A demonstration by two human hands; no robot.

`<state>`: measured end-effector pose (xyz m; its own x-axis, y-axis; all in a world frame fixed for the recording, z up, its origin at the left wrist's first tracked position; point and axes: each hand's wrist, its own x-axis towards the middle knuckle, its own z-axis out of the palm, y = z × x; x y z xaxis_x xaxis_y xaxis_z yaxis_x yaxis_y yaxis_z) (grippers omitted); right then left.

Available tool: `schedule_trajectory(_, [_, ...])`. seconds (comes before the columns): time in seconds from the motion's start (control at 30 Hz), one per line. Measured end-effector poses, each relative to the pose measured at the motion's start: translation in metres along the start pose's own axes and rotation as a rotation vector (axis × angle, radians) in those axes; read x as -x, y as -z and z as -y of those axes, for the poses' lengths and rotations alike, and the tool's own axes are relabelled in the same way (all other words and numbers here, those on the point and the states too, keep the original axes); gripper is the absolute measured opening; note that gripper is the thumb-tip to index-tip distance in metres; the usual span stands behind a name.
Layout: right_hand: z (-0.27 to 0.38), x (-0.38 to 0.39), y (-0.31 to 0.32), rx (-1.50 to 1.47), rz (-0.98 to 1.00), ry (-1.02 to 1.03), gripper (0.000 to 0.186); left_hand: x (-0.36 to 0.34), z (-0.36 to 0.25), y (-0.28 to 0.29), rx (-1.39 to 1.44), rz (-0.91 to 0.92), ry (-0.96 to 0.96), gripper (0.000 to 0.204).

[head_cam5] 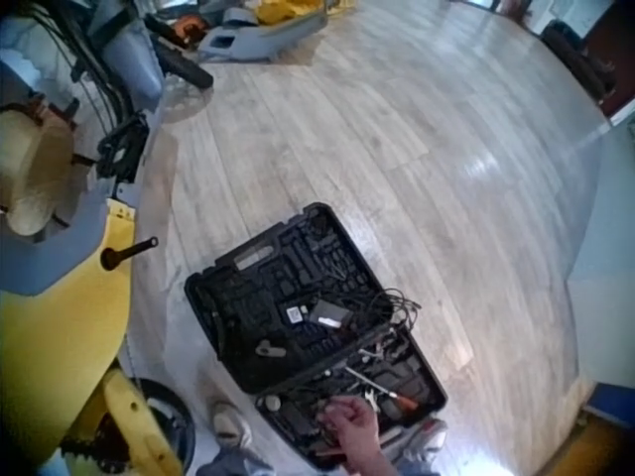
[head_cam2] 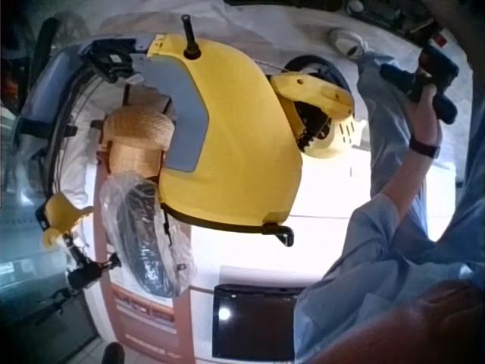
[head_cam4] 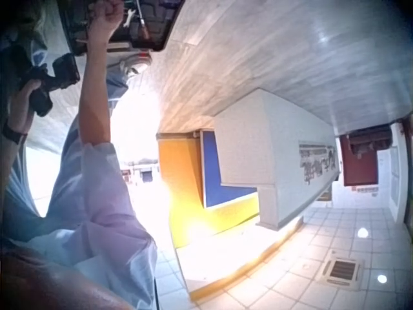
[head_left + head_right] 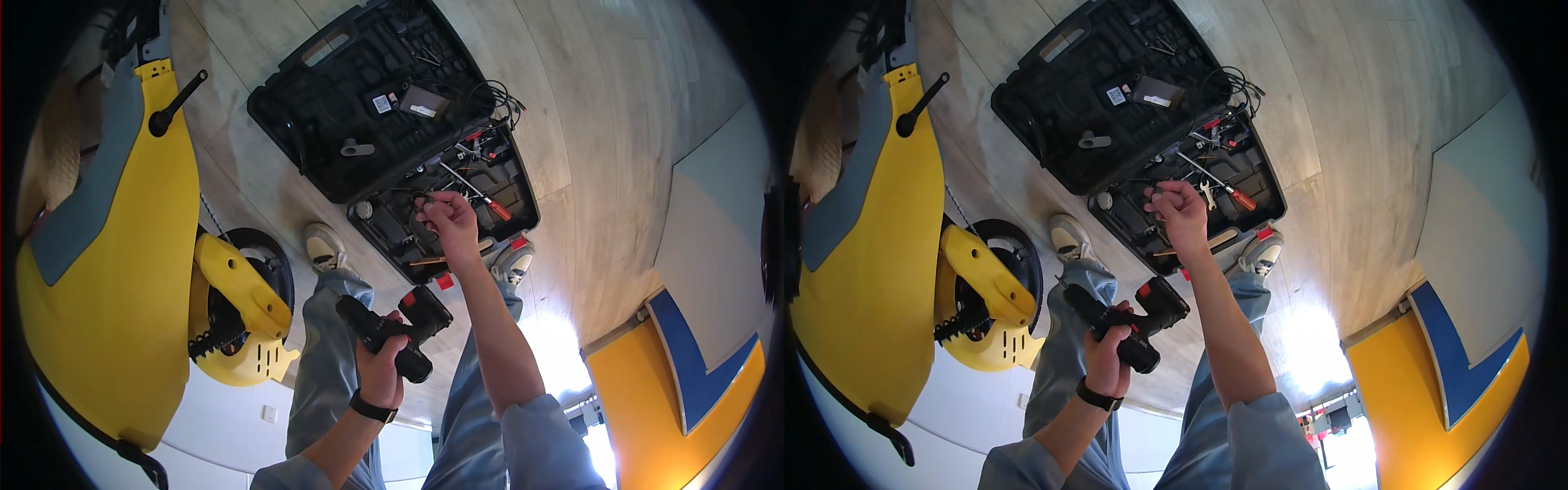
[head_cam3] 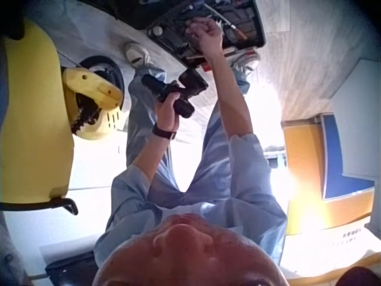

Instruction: Repairing or assembling the storage bucket under the seat of a yellow electric scooter.

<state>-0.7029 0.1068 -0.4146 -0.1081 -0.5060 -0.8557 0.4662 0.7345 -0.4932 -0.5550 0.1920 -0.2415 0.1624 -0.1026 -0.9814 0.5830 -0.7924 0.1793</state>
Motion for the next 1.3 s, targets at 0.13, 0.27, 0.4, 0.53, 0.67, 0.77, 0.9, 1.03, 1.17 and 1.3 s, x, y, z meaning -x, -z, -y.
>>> schedule_trajectory(0.13, [0.001, 0.002, -0.002, 0.008, 0.040, 0.003, 0.024, 0.000, 0.002, 0.004, -0.005, 0.022, -0.006, 0.042])
schedule_trajectory(0.27, [-0.008, 0.006, 0.002, 0.032, 0.000, 0.013, 0.026, -0.001, 0.001, 0.003, 0.011, 0.037, 0.051, 0.043])
schedule_trajectory(0.4, [-0.031, 0.009, 0.029, 0.107, -0.133, -0.001, 0.022, -0.002, 0.001, 0.005, 0.034, 0.100, 0.096, 0.048])
schedule_trajectory(0.53, [-0.041, 0.019, 0.100, 0.120, -0.369, -0.041, 0.016, 0.005, 0.005, -0.002, -0.008, 0.164, 0.145, 0.057])
schedule_trajectory(0.67, [-0.048, 0.025, 0.142, 0.121, -0.397, -0.147, 0.010, 0.014, 0.010, -0.003, -0.106, 0.173, 0.085, 0.065])
schedule_trajectory(0.77, [-0.052, 0.030, 0.156, 0.254, -0.331, -0.099, 0.009, 0.013, 0.016, 0.000, -0.185, 0.167, 0.090, 0.070])
schedule_trajectory(0.9, [-0.056, 0.030, 0.151, 0.443, -0.237, -0.020, 0.020, 0.012, 0.021, 0.000, -0.220, 0.147, 0.097, 0.069])
schedule_trajectory(1.03, [-0.069, 0.029, 0.126, 0.368, -0.154, 0.035, 0.025, 0.011, 0.028, 0.005, -0.209, 0.120, 0.099, 0.069])
schedule_trajectory(1.17, [-0.073, 0.030, 0.103, 0.190, -0.127, -0.025, 0.023, 0.010, 0.034, 0.009, -0.186, 0.121, 0.099, 0.067])
schedule_trajectory(1.3, [-0.090, 0.047, 0.096, 0.282, -0.196, -0.061, 0.022, 0.010, 0.031, 0.007, -0.183, 0.109, 0.079, 0.063])
